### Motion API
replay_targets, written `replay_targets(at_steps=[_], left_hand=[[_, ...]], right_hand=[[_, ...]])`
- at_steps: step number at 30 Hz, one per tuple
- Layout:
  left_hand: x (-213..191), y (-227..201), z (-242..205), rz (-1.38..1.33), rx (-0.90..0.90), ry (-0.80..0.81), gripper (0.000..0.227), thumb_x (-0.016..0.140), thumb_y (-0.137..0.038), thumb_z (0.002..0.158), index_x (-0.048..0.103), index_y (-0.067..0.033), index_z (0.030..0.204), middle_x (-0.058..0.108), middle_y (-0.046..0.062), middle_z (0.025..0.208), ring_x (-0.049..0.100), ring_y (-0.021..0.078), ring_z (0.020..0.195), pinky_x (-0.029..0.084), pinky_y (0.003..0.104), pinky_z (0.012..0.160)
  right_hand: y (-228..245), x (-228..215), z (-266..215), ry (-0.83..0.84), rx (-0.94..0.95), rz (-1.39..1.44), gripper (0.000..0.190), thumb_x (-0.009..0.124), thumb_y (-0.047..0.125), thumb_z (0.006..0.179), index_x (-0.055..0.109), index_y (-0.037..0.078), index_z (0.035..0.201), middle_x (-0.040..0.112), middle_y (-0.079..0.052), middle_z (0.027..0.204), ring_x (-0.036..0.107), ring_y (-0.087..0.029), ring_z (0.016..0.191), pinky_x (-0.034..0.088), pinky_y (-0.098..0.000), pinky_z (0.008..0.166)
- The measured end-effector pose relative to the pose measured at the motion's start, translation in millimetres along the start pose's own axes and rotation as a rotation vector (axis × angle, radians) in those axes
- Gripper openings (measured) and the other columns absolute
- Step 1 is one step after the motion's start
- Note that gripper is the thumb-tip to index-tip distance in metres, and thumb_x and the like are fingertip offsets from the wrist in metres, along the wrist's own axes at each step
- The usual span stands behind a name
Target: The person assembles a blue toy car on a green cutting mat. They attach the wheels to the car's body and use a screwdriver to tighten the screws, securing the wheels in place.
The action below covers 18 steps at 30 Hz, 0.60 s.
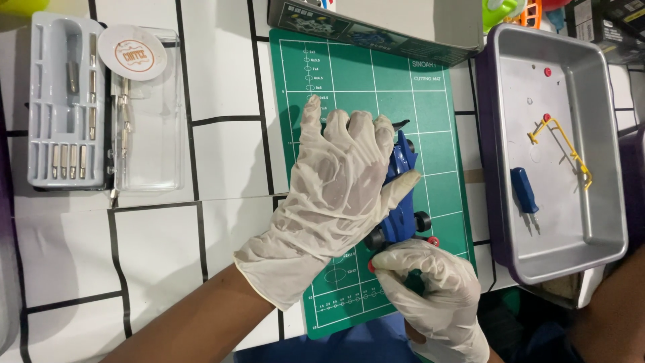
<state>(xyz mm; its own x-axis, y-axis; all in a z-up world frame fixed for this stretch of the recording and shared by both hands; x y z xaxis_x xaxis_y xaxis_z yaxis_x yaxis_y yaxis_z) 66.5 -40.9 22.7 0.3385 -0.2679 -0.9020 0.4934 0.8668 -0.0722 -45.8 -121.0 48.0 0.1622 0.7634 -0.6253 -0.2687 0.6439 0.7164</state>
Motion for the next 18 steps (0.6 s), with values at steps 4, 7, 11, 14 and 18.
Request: replay_targets(at_steps=[4, 7, 11, 14, 18], left_hand=[[-1.5, 0.2, 0.1, 0.009, -0.003, -0.011, 0.080, 0.049, -0.089, 0.092, 0.067, -0.0145, 0.116, 0.060, 0.004, 0.095, 0.058, 0.0227, 0.088, 0.039, 0.054, 0.114], [-3.2, 0.8, 0.6, 0.022, -0.002, -0.019, 0.080, 0.050, -0.090, 0.091, 0.067, -0.0151, 0.114, 0.061, 0.003, 0.094, 0.059, 0.0218, 0.087, 0.040, 0.053, 0.113], [-2.6, 0.3, 0.7, 0.020, -0.004, -0.024, 0.081, 0.052, -0.091, 0.090, 0.067, -0.0152, 0.114, 0.061, 0.003, 0.094, 0.059, 0.0216, 0.087, 0.039, 0.054, 0.113], [-2.4, 0.2, 0.8, 0.027, -0.006, -0.018, 0.081, 0.051, -0.091, 0.090, 0.067, -0.0153, 0.114, 0.061, 0.003, 0.093, 0.059, 0.0214, 0.086, 0.040, 0.053, 0.113], [-1.4, 0.8, 1.6, 0.017, 0.001, 0.005, 0.081, 0.049, -0.090, 0.091, 0.067, -0.0154, 0.116, 0.061, 0.003, 0.095, 0.060, 0.0215, 0.087, 0.040, 0.054, 0.113]], right_hand=[[-3.8, -0.2, -1.9, 0.011, 0.045, -0.007, 0.014, 0.077, -0.003, 0.081, 0.069, 0.008, 0.086, 0.075, -0.005, 0.077, 0.075, -0.015, 0.068, 0.058, -0.0231, 0.077], [-4.6, 0.5, -0.9, 0.040, 0.079, 0.014, 0.015, 0.078, -0.002, 0.081, 0.069, 0.009, 0.088, 0.076, -0.003, 0.078, 0.074, -0.012, 0.068, 0.057, -0.0218, 0.079], [-6.4, 1.3, 0.9, 0.082, 0.138, 0.028, 0.015, 0.080, 0.002, 0.080, 0.071, 0.010, 0.090, 0.076, -0.003, 0.079, 0.074, -0.013, 0.069, 0.059, -0.0234, 0.071], [-5.5, 2.5, 1.4, 0.102, 0.119, -0.042, 0.015, 0.078, 0.004, 0.081, 0.071, 0.013, 0.089, 0.072, 0.002, 0.076, 0.071, -0.010, 0.068, 0.054, -0.0228, 0.072], [-9.5, 1.8, -1.3, 0.050, 0.128, 0.065, 0.021, 0.081, -0.001, 0.079, 0.071, 0.008, 0.096, 0.066, 0.001, 0.070, 0.074, -0.013, 0.072, 0.060, -0.0235, 0.070]])
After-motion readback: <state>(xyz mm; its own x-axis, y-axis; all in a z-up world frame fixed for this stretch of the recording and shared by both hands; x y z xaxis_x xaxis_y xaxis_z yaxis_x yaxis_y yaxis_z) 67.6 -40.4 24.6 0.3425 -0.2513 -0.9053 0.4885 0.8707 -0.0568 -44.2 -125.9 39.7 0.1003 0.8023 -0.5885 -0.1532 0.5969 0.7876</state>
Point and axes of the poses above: each hand's wrist, its own z-axis towards the middle knuckle, its own x-axis out of the palm, y = z × x, the point moved 8 cm from there along z, towards the middle knuckle
